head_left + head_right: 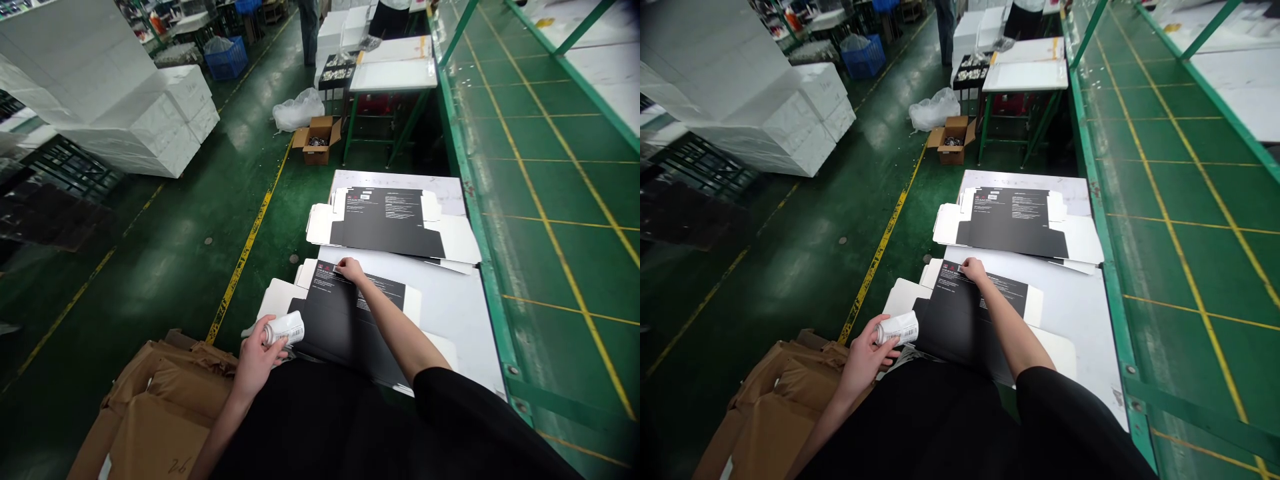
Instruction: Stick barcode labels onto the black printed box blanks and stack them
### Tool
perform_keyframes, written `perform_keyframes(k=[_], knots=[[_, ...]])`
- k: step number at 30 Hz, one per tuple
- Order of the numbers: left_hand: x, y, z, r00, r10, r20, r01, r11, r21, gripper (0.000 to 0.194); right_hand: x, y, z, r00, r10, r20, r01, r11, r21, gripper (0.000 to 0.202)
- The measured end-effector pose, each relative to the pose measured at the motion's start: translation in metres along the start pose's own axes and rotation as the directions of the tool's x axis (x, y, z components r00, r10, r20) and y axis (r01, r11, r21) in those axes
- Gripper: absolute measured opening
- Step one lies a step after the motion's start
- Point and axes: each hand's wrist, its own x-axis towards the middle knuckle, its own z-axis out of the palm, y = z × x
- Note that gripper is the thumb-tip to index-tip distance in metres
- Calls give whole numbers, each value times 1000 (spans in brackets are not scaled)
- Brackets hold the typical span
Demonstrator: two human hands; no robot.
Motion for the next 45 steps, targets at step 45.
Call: perform_keyframes(k=[45], knots=[[4, -3, 4, 1000, 11, 2, -11, 1000, 14, 62, -23, 31, 7, 974, -17, -224, -50, 956, -288, 59]])
